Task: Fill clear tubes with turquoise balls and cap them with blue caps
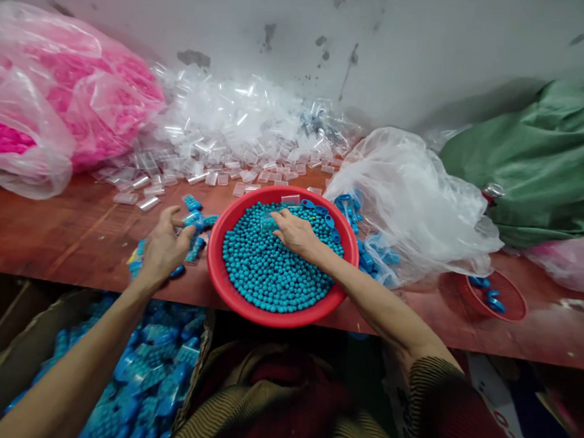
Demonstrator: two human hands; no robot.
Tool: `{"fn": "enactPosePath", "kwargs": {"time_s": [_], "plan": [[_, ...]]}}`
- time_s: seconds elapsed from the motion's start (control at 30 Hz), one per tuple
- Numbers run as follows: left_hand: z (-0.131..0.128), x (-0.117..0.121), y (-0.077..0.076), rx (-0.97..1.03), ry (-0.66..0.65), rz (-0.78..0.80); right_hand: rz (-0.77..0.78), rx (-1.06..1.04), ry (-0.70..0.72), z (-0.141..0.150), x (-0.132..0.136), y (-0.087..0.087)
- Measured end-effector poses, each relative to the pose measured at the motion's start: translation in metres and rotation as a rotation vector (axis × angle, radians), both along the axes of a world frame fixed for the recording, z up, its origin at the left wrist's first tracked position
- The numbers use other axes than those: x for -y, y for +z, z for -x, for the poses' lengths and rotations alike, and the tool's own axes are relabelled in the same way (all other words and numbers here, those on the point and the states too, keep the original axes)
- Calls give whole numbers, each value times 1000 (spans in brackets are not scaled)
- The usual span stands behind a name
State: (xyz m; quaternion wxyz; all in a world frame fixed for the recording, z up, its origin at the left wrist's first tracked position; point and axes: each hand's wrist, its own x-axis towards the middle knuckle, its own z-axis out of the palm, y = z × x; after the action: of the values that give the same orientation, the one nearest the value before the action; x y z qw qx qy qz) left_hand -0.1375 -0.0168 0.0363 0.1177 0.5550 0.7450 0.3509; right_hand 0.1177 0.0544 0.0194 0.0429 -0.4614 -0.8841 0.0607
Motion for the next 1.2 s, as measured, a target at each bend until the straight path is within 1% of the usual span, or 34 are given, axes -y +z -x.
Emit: {"fn": "enactPosePath", "kwargs": {"time_s": [0.03,0.07,0.1,0.13,0.2,0.23,0.3,0.37,0.4,0.43,0.5,0.57,0.6,0.63,0.7,0.77,0.83,0.87,0.9,1.0,1.07,1.13,1.2], "plan": [[0,0,0,-81,30,-19,-4,48,13,5,-5,-4],[-3,0,-1,-131,32,-45,-4,89,21,9,-9,-8],[-9,1,-1,-147,1,-68,0,115,23,11,-12,-13],[-16,1,-2,-119,-62,-82,9,122,24,13,-14,-16],[-33,0,-4,4,-201,-60,41,68,19,13,-17,-22],[-41,-3,-6,81,-247,-34,64,4,14,11,-18,-24],[-57,-10,-11,251,-299,46,124,-187,2,7,-18,-26],[-72,-18,-16,426,-318,156,229,-422,-31,3,-15,-26],[-79,-22,-18,509,-325,205,308,-538,-55,2,-12,-25],[-87,-24,-19,585,-336,239,405,-643,-81,1,-8,-25],[-99,-25,-20,704,-352,261,615,-807,-118,-1,2,-22],[-108,-22,-20,785,-362,266,777,-881,-123,-4,14,-19],[-110,-20,-20,813,-374,290,819,-878,-113,-7,19,-17],[-110,-18,-20,821,-390,328,829,-854,-95,-11,23,-16],[-108,-17,-21,740,-439,434,781,-772,-54,-23,30,-12],[-106,-21,-23,501,-520,529,683,-715,-44,-38,36,-11],[-109,-28,-26,251,-605,569,592,-708,-94,-55,40,-10],[-113,-32,-28,177,-642,579,562,-718,-128,-63,42,-11],[-120,-36,-30,145,-667,584,540,-731,-161,-71,43,-11],[-146,-49,-37,198,-675,595,481,-758,-234,-91,43,-11],[-164,-57,-41,269,-660,598,333,-702,-278,-99,40,-8],[-175,-63,-44,369,-659,627,129,-542,-324,-103,34,-4],[-179,-66,-44,489,-680,673,-6,-283,-340,-102,29,2]]}}
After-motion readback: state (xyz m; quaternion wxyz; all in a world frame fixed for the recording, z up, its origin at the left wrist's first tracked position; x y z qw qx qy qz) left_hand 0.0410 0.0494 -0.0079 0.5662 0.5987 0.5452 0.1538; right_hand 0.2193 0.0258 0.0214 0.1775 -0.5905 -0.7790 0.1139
